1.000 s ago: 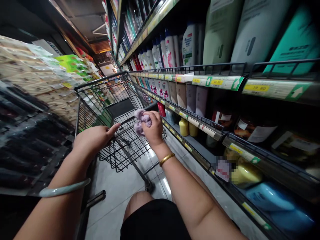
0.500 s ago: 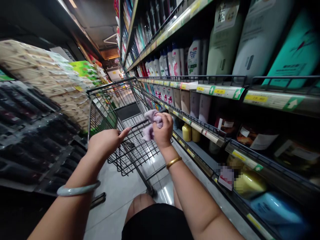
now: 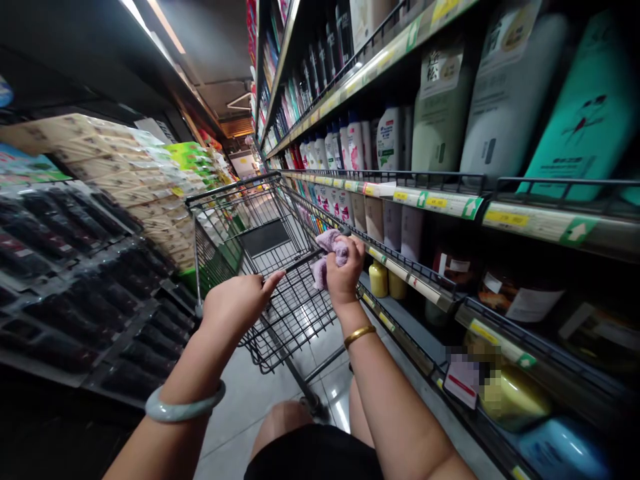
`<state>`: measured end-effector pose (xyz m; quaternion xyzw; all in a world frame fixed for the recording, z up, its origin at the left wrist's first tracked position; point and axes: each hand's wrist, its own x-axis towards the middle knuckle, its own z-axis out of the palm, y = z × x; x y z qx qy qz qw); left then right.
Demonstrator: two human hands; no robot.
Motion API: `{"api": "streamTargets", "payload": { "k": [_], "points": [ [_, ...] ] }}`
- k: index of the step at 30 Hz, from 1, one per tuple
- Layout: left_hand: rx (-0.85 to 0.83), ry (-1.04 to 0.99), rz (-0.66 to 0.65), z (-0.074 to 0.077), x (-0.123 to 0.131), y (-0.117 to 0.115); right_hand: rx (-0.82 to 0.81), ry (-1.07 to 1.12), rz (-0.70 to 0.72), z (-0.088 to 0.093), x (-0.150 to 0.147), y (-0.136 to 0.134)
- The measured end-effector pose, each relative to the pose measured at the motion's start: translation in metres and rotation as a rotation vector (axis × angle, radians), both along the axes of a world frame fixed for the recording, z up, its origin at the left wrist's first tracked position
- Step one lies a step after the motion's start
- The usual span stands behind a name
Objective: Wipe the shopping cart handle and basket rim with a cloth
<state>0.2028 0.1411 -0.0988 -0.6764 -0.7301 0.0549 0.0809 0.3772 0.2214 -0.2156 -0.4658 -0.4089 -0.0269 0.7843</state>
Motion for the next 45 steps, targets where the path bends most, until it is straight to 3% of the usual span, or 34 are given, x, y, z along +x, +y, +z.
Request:
{"api": "streamTargets", "payload": {
  "k": [4, 8, 11, 14, 18, 21, 27, 29, 34, 36, 38, 42, 45],
  "points": [
    [0.023, 0.021, 0.020, 0.000, 0.012, -0.005, 0.011, 0.014, 0.026, -0.001, 0.008, 0.009],
    [0.045, 0.032, 0.044, -0.002, 0.020, -0.004, 0.011, 0.048, 0.092, 0.003, -0.016, -0.005],
    [0.074, 0.053, 0.018, -0.004, 0.020, -0.003, 0.074, -0.128, 0.212, 0.010, -0.043, -0.024],
    [0.077, 0.060, -0.027, -0.003, 0.017, -0.004, 0.086, -0.202, 0.273, 0.009, -0.046, -0.024],
    [-0.011, 0.005, -0.088, 0.002, 0.013, -0.006, -0.086, 0.180, 0.198, -0.010, -0.021, 0.005],
    [-0.014, 0.015, -0.092, 0.002, 0.011, -0.007, -0.203, 0.385, 0.191, -0.015, -0.026, 0.012],
    [0.066, 0.079, -0.093, -0.007, 0.009, -0.006, 0.068, 0.083, 0.346, 0.006, -0.065, -0.017],
    [0.029, 0.027, -0.111, -0.006, 0.009, -0.002, -0.004, 0.093, 0.347, 0.000, -0.058, -0.013],
    [-0.217, -0.197, -0.279, 0.011, -0.002, 0.011, -0.410, 0.427, 0.336, -0.031, -0.033, 0.013],
    [-0.274, -0.285, -0.360, 0.017, -0.015, 0.013, -0.427, 0.449, 0.353, -0.030, -0.034, 0.015],
    [-0.251, -0.298, -0.388, 0.017, -0.030, 0.011, -0.344, 0.422, 0.376, -0.020, -0.040, 0.011],
    [-0.120, -0.217, -0.227, 0.008, -0.044, -0.003, -0.082, 0.191, 0.448, -0.003, -0.042, 0.006],
    [-0.041, 0.011, -0.105, 0.004, -0.030, -0.013, -0.215, 0.147, 0.442, -0.014, -0.030, 0.013]
  ]
}}
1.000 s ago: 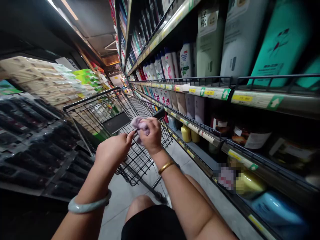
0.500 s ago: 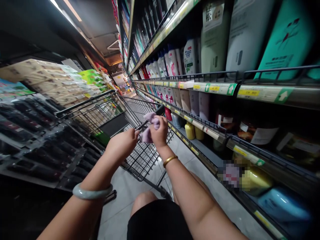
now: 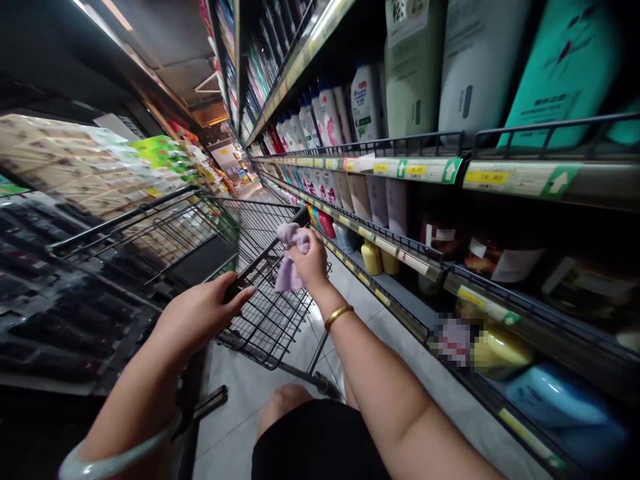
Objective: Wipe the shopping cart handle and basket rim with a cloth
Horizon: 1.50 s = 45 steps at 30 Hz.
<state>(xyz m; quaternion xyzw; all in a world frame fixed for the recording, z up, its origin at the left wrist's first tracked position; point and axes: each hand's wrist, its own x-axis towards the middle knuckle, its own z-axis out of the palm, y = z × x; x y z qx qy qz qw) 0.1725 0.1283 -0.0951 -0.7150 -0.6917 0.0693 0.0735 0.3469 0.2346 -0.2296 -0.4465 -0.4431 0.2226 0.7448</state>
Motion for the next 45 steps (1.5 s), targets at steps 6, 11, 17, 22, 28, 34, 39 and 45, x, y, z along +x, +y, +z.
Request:
{"api": "streamTargets", "payload": {
  "k": [6, 11, 17, 22, 28, 34, 39, 45],
  "points": [
    [0.079, 0.146, 0.005, 0.000, 0.028, -0.002, -0.287, 0.115, 0.028, -0.008, 0.007, 0.003],
    [0.167, 0.157, 0.027, -0.007, 0.029, -0.006, 0.125, 0.040, 0.109, 0.017, -0.017, -0.014],
    [0.245, 0.157, 0.058, -0.011, 0.034, -0.017, -0.247, 0.137, 0.001, -0.010, -0.022, -0.011],
    [0.265, 0.134, 0.062, -0.010, 0.037, -0.020, 0.038, 0.037, -0.010, 0.012, -0.041, -0.031],
    [0.281, 0.140, 0.064, -0.010, 0.037, -0.019, 0.105, -0.069, 0.004, 0.007, -0.037, -0.029],
    [0.268, 0.131, 0.079, -0.010, 0.036, -0.021, -0.022, -0.002, 0.006, 0.010, -0.027, -0.028],
    [0.282, 0.136, 0.072, -0.012, 0.033, -0.022, 0.376, -0.256, 0.199, 0.038, -0.036, -0.051],
    [0.331, 0.152, 0.105, -0.019, 0.032, -0.026, -0.045, -0.136, -0.056, 0.016, -0.019, -0.028]
  ]
}}
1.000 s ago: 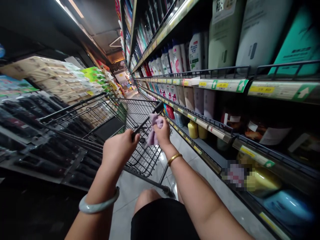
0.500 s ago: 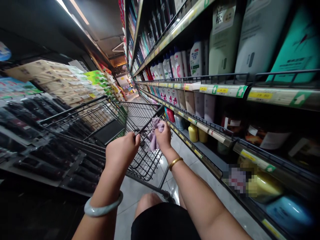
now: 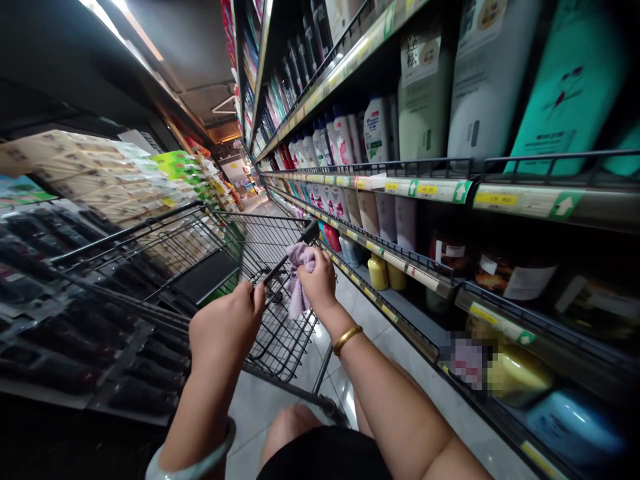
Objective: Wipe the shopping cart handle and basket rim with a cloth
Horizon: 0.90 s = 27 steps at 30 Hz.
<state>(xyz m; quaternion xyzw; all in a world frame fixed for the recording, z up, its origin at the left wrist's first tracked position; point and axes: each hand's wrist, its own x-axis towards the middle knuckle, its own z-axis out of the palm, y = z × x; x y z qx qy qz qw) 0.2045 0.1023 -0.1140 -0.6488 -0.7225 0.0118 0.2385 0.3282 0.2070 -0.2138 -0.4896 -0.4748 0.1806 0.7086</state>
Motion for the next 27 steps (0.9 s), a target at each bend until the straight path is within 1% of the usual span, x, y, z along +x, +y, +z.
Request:
{"api": "streamTargets", "payload": {
  "k": [1, 2, 3, 4, 6, 7, 8, 9, 10, 13, 14, 15, 16, 17, 20, 21, 22, 23, 24, 27],
  "points": [
    [0.010, 0.000, 0.000, -0.001, 0.000, 0.000, -0.031, 0.010, -0.020, 0.001, 0.002, 0.000],
    [0.021, 0.004, 0.004, -0.002, -0.001, -0.001, -0.017, 0.005, -0.015, 0.005, 0.002, -0.002],
    [0.032, 0.009, 0.009, -0.002, -0.001, -0.001, 0.043, -0.016, 0.016, 0.011, 0.000, -0.007],
    [0.037, 0.013, 0.012, -0.003, -0.002, -0.001, 0.137, -0.055, 0.071, 0.018, -0.003, -0.013],
    [0.029, 0.024, 0.014, -0.004, -0.004, 0.000, 0.358, -0.182, 0.233, 0.032, -0.010, -0.026],
    [0.025, 0.029, 0.010, -0.005, -0.005, 0.000, 0.441, -0.246, 0.305, 0.036, -0.012, -0.030],
    [0.026, 0.031, 0.006, -0.005, -0.006, 0.000, 0.482, -0.287, 0.346, 0.038, -0.014, -0.032],
    [0.035, 0.032, 0.003, -0.006, -0.006, -0.001, 0.473, -0.295, 0.345, 0.036, -0.013, -0.030],
    [0.050, 0.032, 0.003, -0.007, -0.006, -0.001, 0.420, -0.274, 0.304, 0.033, -0.011, -0.027],
    [0.104, 0.033, 0.010, -0.008, -0.005, -0.001, 0.146, -0.161, 0.089, 0.017, 0.001, -0.011],
    [0.111, 0.034, 0.009, -0.009, -0.004, -0.001, 0.089, -0.147, 0.043, 0.014, 0.005, -0.009],
    [0.115, 0.034, 0.011, -0.009, -0.004, -0.001, 0.072, -0.152, 0.029, 0.015, 0.008, -0.008],
    [0.119, 0.033, 0.014, -0.010, -0.004, -0.001, 0.097, -0.176, 0.052, 0.017, 0.010, -0.011],
    [0.123, 0.030, 0.016, -0.010, -0.003, -0.001, 0.157, -0.220, 0.111, 0.022, 0.009, -0.015],
    [0.133, 0.022, 0.018, -0.012, -0.004, -0.001, 0.379, -0.394, 0.356, 0.037, 0.000, -0.030],
    [0.137, 0.021, 0.018, -0.012, -0.004, -0.001, 0.417, -0.427, 0.401, 0.039, -0.003, -0.032],
    [0.138, 0.019, 0.020, -0.012, -0.004, -0.001, 0.426, -0.430, 0.405, 0.038, -0.004, -0.031],
    [0.135, 0.016, 0.024, -0.012, -0.004, -0.001, 0.408, -0.401, 0.369, 0.034, -0.004, -0.028],
    [0.134, 0.013, 0.030, -0.012, -0.004, -0.002, 0.365, -0.347, 0.299, 0.028, -0.002, -0.022],
    [0.122, -0.007, 0.040, -0.010, -0.002, -0.003, 0.160, -0.131, 0.044, 0.006, 0.007, -0.002]
  ]
}}
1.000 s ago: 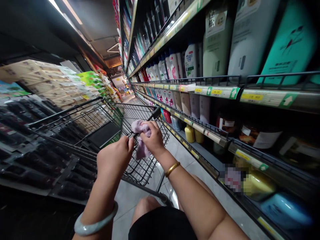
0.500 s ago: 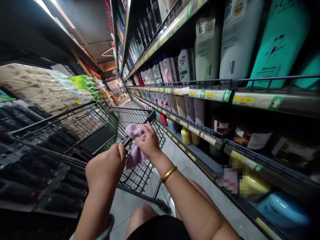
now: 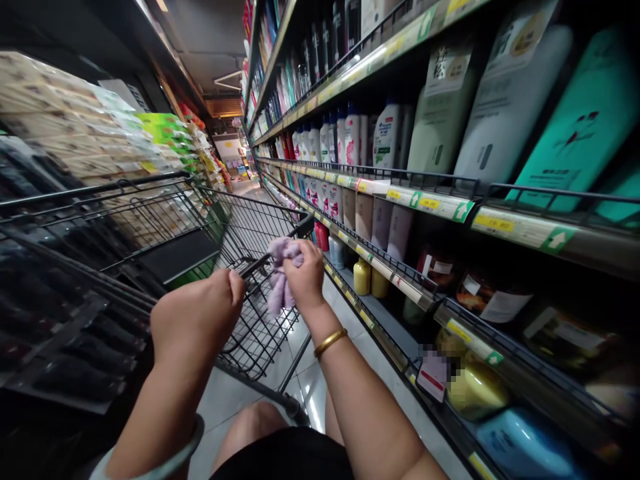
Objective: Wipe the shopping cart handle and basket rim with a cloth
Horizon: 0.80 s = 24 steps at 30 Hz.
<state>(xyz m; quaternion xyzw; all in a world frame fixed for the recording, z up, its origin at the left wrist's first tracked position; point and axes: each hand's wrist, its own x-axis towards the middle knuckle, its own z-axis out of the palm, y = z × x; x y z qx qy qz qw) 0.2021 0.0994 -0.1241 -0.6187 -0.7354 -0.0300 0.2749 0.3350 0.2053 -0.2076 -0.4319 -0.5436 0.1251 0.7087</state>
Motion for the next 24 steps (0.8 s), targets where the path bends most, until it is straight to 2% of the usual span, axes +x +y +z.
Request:
{"api": "streamTargets", "payload": {
  "k": [1, 3, 8, 10, 12, 15, 17, 18, 19, 22, 24],
  "points": [
    [-0.003, -0.007, 0.002, 0.000, 0.000, 0.000, -0.060, 0.067, -0.056, -0.005, 0.001, 0.004],
    [-0.005, -0.015, 0.008, 0.000, 0.000, 0.000, -0.101, 0.133, -0.081, -0.006, -0.002, 0.003],
    [0.022, 0.030, -0.018, -0.004, -0.003, 0.003, 0.239, -0.087, 0.103, 0.017, -0.032, -0.027],
    [0.039, 0.028, -0.013, -0.004, -0.003, 0.003, 0.289, -0.137, 0.111, 0.018, -0.033, -0.028],
    [0.056, 0.009, -0.006, -0.004, -0.002, 0.003, 0.207, -0.087, 0.055, 0.007, -0.023, -0.016],
    [0.060, -0.010, -0.025, -0.003, -0.001, 0.002, -0.128, 0.109, -0.060, -0.018, -0.005, 0.010],
    [0.064, -0.018, -0.030, -0.003, -0.001, 0.002, -0.325, 0.229, -0.054, -0.026, -0.002, 0.019],
    [0.070, -0.017, -0.028, -0.003, -0.001, 0.001, -0.347, 0.270, -0.029, -0.025, -0.004, 0.019],
    [0.074, -0.014, -0.027, -0.004, -0.002, 0.001, -0.310, 0.292, 0.002, -0.022, -0.007, 0.016],
    [0.085, 0.004, -0.033, -0.005, -0.003, 0.001, -0.010, 0.258, 0.074, -0.003, -0.019, 0.002],
    [0.090, 0.013, -0.037, -0.005, -0.004, 0.001, 0.121, 0.195, 0.098, 0.002, -0.021, -0.001]
  ]
}}
